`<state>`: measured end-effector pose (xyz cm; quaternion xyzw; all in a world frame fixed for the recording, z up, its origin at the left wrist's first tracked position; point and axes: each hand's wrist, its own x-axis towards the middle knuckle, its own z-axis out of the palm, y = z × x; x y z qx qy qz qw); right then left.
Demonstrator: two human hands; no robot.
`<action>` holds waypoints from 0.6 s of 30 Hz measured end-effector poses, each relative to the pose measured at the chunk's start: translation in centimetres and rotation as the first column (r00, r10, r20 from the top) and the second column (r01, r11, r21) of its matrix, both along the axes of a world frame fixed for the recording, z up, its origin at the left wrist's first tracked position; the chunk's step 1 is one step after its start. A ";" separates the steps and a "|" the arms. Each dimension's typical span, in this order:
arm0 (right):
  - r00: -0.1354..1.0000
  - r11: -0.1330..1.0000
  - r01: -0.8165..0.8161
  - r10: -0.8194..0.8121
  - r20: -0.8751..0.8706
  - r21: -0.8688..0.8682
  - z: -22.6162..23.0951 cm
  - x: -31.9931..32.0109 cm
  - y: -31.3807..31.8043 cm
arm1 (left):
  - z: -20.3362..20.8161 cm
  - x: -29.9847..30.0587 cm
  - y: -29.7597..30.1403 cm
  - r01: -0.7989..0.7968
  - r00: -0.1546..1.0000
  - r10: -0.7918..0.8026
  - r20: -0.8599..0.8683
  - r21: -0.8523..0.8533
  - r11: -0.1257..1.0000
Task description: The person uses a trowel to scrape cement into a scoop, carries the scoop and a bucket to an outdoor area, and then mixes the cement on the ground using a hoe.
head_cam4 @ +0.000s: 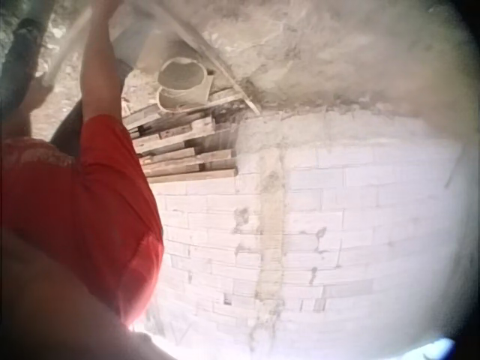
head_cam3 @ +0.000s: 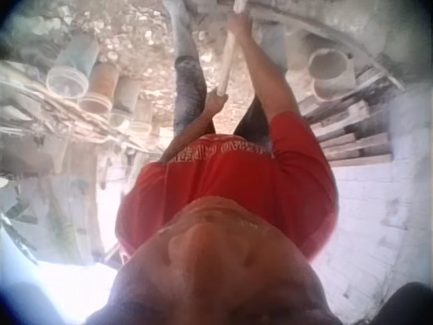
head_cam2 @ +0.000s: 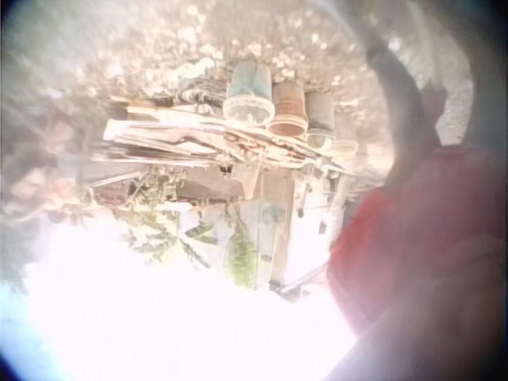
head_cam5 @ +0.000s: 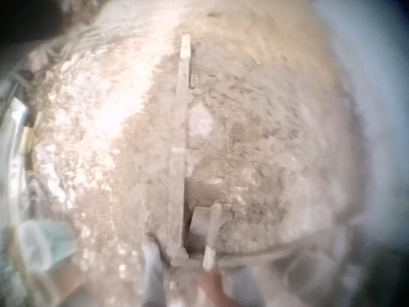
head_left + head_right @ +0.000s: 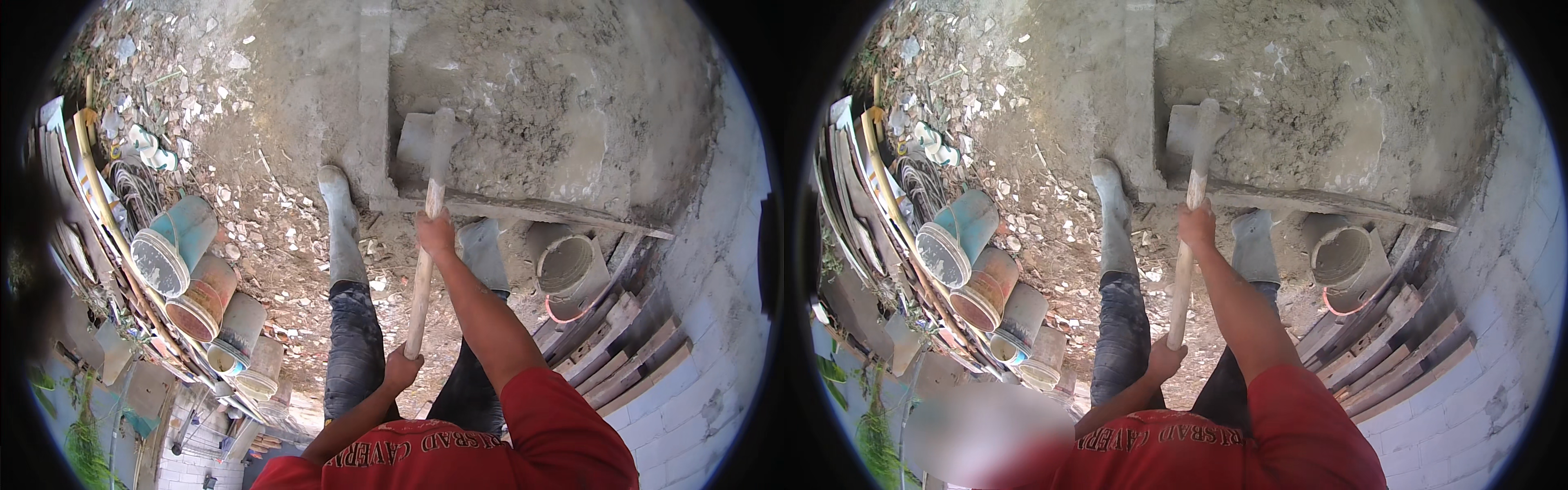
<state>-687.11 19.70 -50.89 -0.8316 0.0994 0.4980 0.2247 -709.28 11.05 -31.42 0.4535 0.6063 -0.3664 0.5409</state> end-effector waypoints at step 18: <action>0.981 0.986 0.126 -0.108 -0.159 0.107 2.3 8.8 -1.4 | 1.5 7.4 -2.5 -0.310 0.949 0.316 -0.011 -0.230 0.923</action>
